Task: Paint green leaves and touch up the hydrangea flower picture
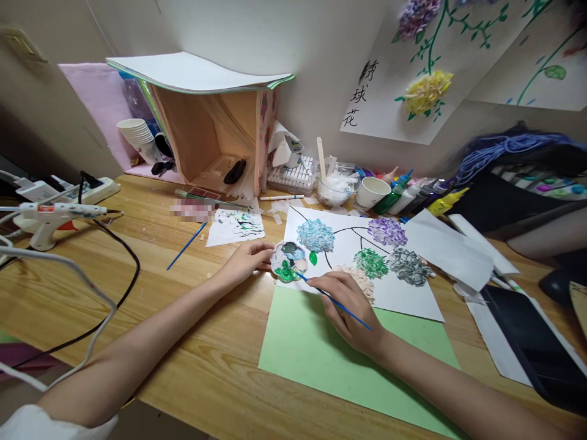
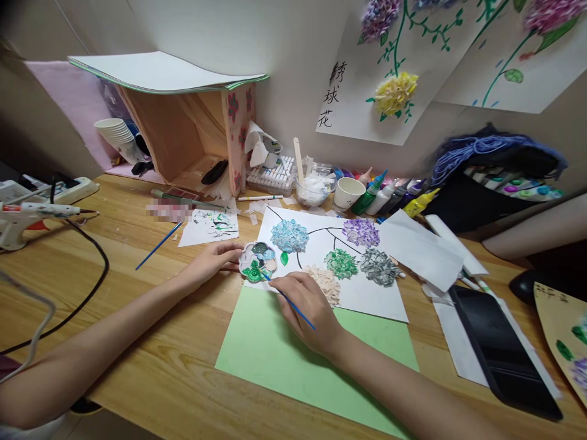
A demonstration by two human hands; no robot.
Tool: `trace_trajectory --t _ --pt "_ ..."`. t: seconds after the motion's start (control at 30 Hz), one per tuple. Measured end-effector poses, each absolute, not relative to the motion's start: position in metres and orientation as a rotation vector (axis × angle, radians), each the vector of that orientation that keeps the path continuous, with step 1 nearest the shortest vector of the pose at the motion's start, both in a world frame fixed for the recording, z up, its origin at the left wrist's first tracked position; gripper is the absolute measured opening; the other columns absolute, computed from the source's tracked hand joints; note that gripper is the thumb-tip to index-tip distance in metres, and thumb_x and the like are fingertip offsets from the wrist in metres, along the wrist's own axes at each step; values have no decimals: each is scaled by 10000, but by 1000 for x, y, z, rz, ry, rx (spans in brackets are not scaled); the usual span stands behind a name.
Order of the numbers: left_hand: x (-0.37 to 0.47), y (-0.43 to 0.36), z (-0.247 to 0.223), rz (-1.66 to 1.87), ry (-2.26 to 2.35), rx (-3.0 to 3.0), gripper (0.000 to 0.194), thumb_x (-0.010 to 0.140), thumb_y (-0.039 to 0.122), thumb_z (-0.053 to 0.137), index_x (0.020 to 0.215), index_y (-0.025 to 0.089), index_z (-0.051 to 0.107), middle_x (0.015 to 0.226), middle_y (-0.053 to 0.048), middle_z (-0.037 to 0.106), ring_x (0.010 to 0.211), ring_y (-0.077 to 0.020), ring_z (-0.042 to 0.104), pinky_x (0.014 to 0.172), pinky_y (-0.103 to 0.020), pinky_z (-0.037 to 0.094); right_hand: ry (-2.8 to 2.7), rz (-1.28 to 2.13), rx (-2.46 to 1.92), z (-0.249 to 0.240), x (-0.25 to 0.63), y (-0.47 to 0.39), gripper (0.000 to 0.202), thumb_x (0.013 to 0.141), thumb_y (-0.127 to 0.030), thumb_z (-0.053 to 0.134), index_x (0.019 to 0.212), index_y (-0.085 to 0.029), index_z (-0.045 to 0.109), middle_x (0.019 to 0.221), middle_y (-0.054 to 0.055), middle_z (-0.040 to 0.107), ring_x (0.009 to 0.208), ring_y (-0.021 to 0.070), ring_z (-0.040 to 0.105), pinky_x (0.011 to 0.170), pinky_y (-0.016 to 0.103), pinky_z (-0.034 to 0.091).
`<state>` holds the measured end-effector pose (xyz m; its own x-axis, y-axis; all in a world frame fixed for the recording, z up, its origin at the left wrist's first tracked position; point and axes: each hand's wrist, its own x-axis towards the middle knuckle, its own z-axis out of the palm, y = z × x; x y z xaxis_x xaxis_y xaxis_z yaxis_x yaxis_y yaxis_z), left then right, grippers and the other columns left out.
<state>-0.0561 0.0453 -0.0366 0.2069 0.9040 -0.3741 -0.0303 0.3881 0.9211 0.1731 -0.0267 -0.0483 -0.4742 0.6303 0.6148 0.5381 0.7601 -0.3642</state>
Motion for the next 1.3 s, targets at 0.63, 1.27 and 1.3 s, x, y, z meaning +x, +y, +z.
trace_trajectory --t 0.63,1.27,1.3 --pt "-56 45 -35 804 1162 957 269 592 276 783 796 129 687 785 -26 717 624 -108 642 640 -233 528 -2181 -132 -1104 -46 165 -26 288 914 -116 447 1156 -222 562 1057 25 726 1020 205 549 869 350 317" --pt "-56 45 -35 804 1164 961 266 597 283 782 792 133 682 784 -28 711 634 -114 635 661 -255 528 -2177 -114 -1079 -47 165 -23 297 924 -121 439 1183 -226 539 1053 29 728 1009 217 558 853 368 310" --pt "-56 46 -35 803 1162 963 268 596 283 782 793 133 680 780 -26 709 630 -113 634 661 -255 527 -2173 -119 -1080 -47 165 -23 292 923 -120 440 1177 -223 540 1050 29 729 1007 216 557 849 366 310"
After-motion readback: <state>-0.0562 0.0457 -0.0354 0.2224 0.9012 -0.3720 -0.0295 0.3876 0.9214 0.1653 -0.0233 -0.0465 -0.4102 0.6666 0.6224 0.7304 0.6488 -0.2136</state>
